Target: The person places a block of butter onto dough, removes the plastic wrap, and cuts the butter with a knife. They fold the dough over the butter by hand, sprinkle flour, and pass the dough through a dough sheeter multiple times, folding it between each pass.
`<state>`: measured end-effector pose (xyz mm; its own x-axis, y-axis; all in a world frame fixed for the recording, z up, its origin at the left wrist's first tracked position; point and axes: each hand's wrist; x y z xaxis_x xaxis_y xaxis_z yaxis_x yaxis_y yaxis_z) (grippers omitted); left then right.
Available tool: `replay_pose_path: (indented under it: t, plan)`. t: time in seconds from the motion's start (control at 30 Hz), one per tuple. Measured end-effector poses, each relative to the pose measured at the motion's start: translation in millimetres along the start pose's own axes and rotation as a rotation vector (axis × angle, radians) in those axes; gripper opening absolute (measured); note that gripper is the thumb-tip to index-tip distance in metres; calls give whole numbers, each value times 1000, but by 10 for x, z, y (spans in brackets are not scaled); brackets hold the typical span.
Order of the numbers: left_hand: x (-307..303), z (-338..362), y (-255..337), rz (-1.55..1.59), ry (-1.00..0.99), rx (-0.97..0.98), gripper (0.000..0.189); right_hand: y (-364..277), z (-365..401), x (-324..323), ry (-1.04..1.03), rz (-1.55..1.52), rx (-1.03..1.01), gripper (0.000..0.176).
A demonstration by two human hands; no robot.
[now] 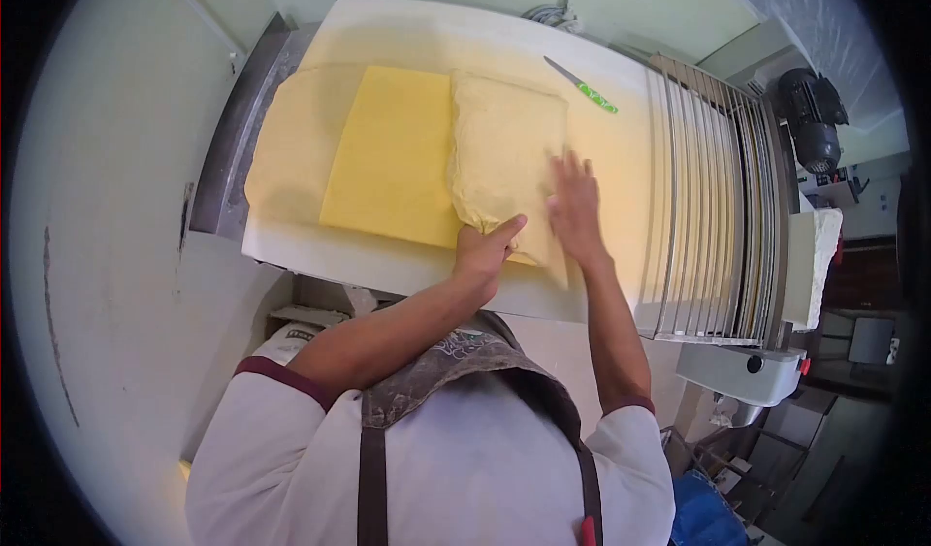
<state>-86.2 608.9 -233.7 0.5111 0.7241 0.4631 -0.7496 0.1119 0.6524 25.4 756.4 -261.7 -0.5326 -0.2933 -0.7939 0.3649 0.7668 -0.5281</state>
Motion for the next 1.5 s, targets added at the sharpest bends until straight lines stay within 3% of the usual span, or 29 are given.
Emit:
replay_pose_path:
  t: [0.03, 0.07, 0.2, 0.33, 0.43, 0.53, 0.63, 0.73, 0.83, 0.93, 1.03, 1.13, 1.23, 1.3, 1.4, 1.47, 1.5]
  plan:
    - [-30, 32, 80, -27, -10, 6, 30, -36, -31, 125, -36, 157, -74, 50]
    - [-133, 74, 171, -12, -35, 23, 28, -272, -25, 121, -177, 23, -46, 53]
    - [-607, 67, 278, -7, -78, 77, 25, -512, -23, 187, -177, 382, -80, 55]
    - [-675, 53, 248, -31, -76, 89, 24, -659, -61, 175, -202, 401, -95, 56]
    - [-840, -3, 305, -261, -23, 80, 24, -797, -62, 265, -209, 457, -125, 57]
    - [-922, 15, 351, -357, 30, 192, 20, -847, -77, 309, -205, 464, -155, 57]
    - [-987, -14, 307, -291, 42, 193, 21, -962, -107, 413, -226, 440, -182, 57]
    - [-952, -32, 273, -519, -24, 249, 22, -983, -140, 431, -223, 455, -179, 58]
    - [-864, -8, 326, -873, 92, 329, 24, -1008, -143, 446, -232, 466, -185, 57]
    - [-1077, -10, 320, -588, 50, 320, 25, -1087, -150, 496, -223, 469, -182, 57]
    - [-1188, 11, 311, -677, 149, 394, 26, -1147, -149, 572, -247, 445, -206, 58]
    - [-1313, 142, 362, -711, 160, 272, 28, -1157, -127, 600, -267, 460, -201, 58]
    - [-1325, 143, 10, -365, -26, -107, 30, -1199, -121, 642, -261, 475, -172, 58]
    - [-1170, 118, -55, -167, -19, -24, 28, -1229, -124, 658, -255, 494, -148, 59]
    - [-1102, 21, -158, -49, 83, 76, 25, -1193, -98, 604, -161, 263, -133, 55]
    - [-1151, -12, -251, -49, 121, 126, 23, -1120, 112, 576, 160, -159, -46, 42]
    - [-1153, 8, -247, -10, 120, 122, 22, -1150, 334, 533, 144, -355, 124, 35]
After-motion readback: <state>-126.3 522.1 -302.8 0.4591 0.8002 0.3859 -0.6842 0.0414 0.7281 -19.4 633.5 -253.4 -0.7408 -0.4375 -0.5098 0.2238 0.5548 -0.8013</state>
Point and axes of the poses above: each hand's wrist, its own z-axis away from the middle knuckle, its own x-axis out of the palm, y = z × x, and after that the axes turned 3 degrees about y, right-handed
